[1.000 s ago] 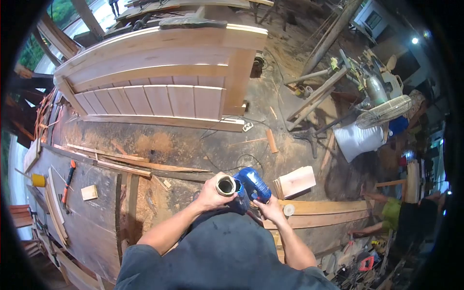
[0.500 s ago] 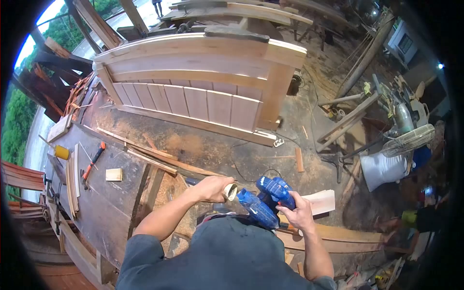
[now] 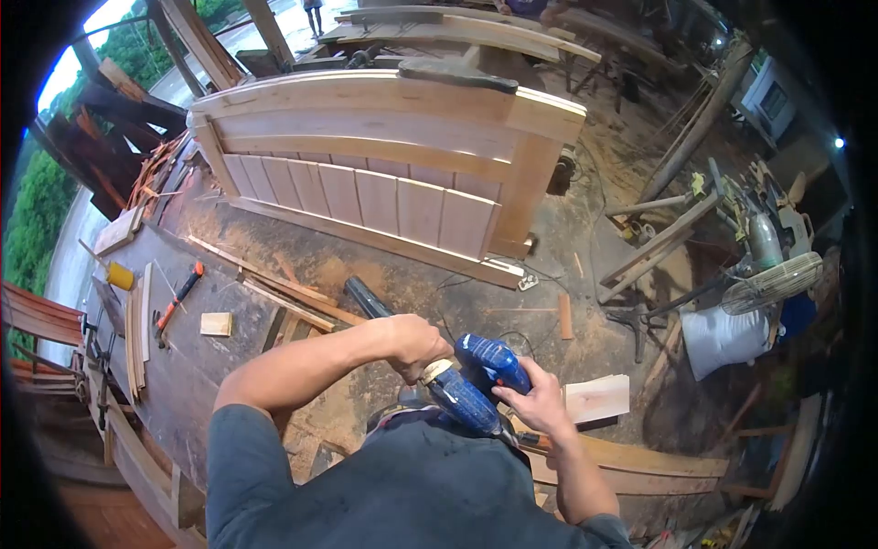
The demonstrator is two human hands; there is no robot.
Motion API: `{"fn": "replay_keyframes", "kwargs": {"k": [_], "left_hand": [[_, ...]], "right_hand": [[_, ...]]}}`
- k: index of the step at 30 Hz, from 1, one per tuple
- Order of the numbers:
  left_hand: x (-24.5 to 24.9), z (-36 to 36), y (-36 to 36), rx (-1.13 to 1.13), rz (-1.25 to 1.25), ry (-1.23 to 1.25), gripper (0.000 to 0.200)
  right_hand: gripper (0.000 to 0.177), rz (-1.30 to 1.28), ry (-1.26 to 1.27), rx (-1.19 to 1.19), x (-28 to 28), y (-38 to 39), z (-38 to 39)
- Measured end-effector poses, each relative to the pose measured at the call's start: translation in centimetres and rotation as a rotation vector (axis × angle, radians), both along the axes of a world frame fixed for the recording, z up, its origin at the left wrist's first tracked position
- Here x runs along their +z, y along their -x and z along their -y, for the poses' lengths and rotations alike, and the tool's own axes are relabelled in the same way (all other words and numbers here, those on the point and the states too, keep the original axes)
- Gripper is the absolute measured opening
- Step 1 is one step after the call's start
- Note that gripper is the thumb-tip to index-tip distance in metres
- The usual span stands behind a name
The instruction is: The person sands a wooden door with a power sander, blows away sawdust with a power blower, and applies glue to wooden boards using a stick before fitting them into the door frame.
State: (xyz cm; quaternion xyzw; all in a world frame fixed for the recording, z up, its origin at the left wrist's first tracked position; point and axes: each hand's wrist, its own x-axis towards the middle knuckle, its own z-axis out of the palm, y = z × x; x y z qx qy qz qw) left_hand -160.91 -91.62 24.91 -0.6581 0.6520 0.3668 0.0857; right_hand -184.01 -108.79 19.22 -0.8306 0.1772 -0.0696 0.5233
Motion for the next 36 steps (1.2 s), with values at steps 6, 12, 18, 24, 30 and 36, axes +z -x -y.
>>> {"fn": "replay_keyframes", "kwargs": {"k": [6,12,18,24,30,36], "left_hand": [[-3.3,1.3,0.2,-0.050,-0.285,-0.245,0.078],[-2.5,2.7,-0.4,-0.082,-0.166,-0.344,0.062],[6.7,-1.6,-1.7,0.366,0.042,1.128,0.080],[1.1,1.5,-1.7,1.144,-2.027,0.954,0.052],[-1.9,2.7,-0.4,1.111,-2.033,0.834,0.023],[-1.7,2.7,-0.7,1.523,-1.547,0.745,0.013]], "right_hand": [[0.042,-0.074,-0.081,0.260,-0.6,-1.0,1.6],[0.038,-0.021,-0.047,0.149,0.1,-0.5,0.8],[0.034,0.055,-0.480,-0.011,-1.8,1.4,3.2],[0.036,0.135,-0.711,-0.008,0.2,-0.7,2.1],[0.025,0.064,-0.845,-0.070,0.0,-1.9,-0.9],[0.020,0.061,-0.594,-0.209,-0.4,-2.2,-3.4]]}}
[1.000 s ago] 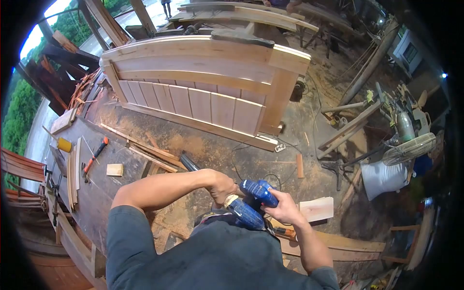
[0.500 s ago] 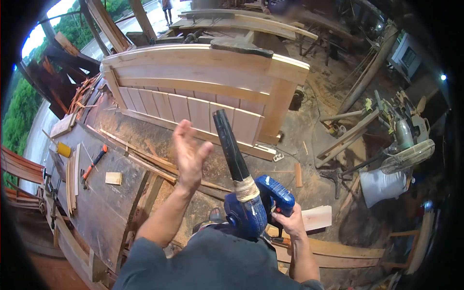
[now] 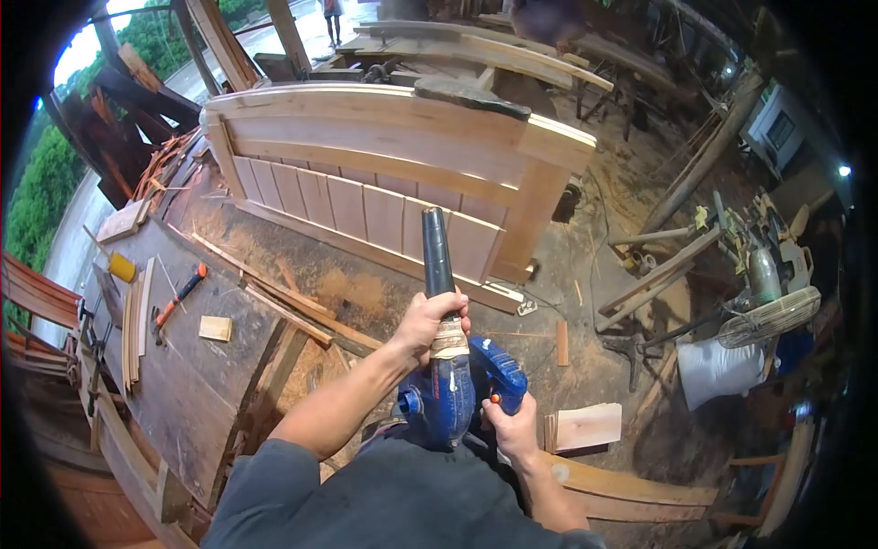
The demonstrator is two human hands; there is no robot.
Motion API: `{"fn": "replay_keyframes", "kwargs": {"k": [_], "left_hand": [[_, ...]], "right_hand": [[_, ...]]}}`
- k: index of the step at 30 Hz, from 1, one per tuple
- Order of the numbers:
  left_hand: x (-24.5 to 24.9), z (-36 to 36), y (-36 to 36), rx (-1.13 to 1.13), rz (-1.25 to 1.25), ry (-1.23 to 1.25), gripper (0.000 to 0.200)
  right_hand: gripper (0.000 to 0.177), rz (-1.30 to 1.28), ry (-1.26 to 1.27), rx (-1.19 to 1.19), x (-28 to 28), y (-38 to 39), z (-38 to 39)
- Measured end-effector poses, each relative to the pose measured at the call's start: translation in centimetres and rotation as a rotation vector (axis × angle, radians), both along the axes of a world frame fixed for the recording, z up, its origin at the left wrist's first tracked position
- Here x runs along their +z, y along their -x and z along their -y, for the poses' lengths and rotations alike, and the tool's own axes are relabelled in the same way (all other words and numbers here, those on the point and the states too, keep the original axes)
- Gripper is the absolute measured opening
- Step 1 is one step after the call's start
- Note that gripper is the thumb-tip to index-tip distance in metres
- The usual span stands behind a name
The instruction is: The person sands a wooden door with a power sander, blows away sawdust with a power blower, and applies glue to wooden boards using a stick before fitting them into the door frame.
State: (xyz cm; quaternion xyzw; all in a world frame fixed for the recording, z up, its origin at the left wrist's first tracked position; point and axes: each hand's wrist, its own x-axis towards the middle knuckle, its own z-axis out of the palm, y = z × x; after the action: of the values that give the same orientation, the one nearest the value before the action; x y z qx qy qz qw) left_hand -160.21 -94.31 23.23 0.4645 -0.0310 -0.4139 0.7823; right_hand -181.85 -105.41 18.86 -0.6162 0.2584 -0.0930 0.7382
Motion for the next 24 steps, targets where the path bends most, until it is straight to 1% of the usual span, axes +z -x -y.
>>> {"fn": "replay_keyframes", "kwargs": {"k": [2,3,6,7,8,10,11,12,14,15,17,18,20,21,22,23,24], "left_hand": [[-0.2,0.3,0.2,0.084,0.084,-0.167,0.015],[-0.8,0.4,0.3,0.159,0.095,-0.239,0.015],[-3.1,0.9,0.5,0.233,0.142,-0.320,0.015],[-3.1,0.7,0.4,0.179,0.105,-0.274,0.016],[-4.4,0.4,-0.3,0.084,0.052,-0.198,0.017],[-3.7,-0.9,-1.2,-0.101,-0.193,0.184,0.019],[-4.8,-1.1,-2.0,-0.245,-0.227,0.428,0.019],[-3.8,-0.7,-1.7,-0.222,-0.199,0.462,0.014],[-3.6,0.7,-1.1,-0.148,-0.213,0.506,0.012],[-3.4,1.2,-0.9,-0.093,-0.168,0.388,0.013],[-2.9,1.3,-0.1,-0.015,-0.134,0.245,0.014],[-2.7,1.3,0.2,0.030,-0.111,0.165,0.014],[-3.1,1.2,0.6,0.033,-0.121,0.129,0.015],[-3.2,1.1,0.8,0.039,-0.091,0.102,0.015],[-3.6,1.0,1.0,0.043,-0.062,0.129,0.015],[-3.9,0.8,1.3,0.052,-0.035,0.158,0.014],[-4.1,0.4,1.5,0.056,-0.008,0.186,0.014]], "right_hand": [[0.020,0.005,0.236,-0.027,0.3,-0.1,-0.6],[0.022,0.033,0.407,-0.045,1.1,-0.5,-0.9],[0.022,0.061,0.524,-0.054,-0.3,-0.8,-0.8],[0.025,0.035,0.425,-0.020,-0.6,-0.4,-0.6],[0.026,0.033,0.378,0.011,-0.6,0.0,-0.2],[0.028,0.033,0.288,0.075,-0.2,0.5,1.2],[0.029,0.038,0.258,0.177,0.3,0.8,2.9],[0.028,-0.006,0.119,0.200,-0.7,1.2,4.0],[0.026,0.033,0.051,0.176,-0.4,1.2,3.5],[0.024,0.029,0.093,0.120,-0.7,1.2,3.1],[0.022,0.030,0.185,0.035,-1.9,1.2,2.4],[0.019,0.043,0.288,-0.006,-3.2,1.2,2.2],[0.020,-0.022,0.137,-0.041,-2.9,1.4,1.5],[0.021,-0.014,0.196,-0.031,-4.3,1.6,1.9],[0.022,-0.006,0.254,-0.025,-5.5,1.8,2.5],[0.023,-0.038,0.281,0.007,-5.7,1.9,3.0],[0.026,0.014,0.263,0.033,-6.9,1.8,3.8]]}}
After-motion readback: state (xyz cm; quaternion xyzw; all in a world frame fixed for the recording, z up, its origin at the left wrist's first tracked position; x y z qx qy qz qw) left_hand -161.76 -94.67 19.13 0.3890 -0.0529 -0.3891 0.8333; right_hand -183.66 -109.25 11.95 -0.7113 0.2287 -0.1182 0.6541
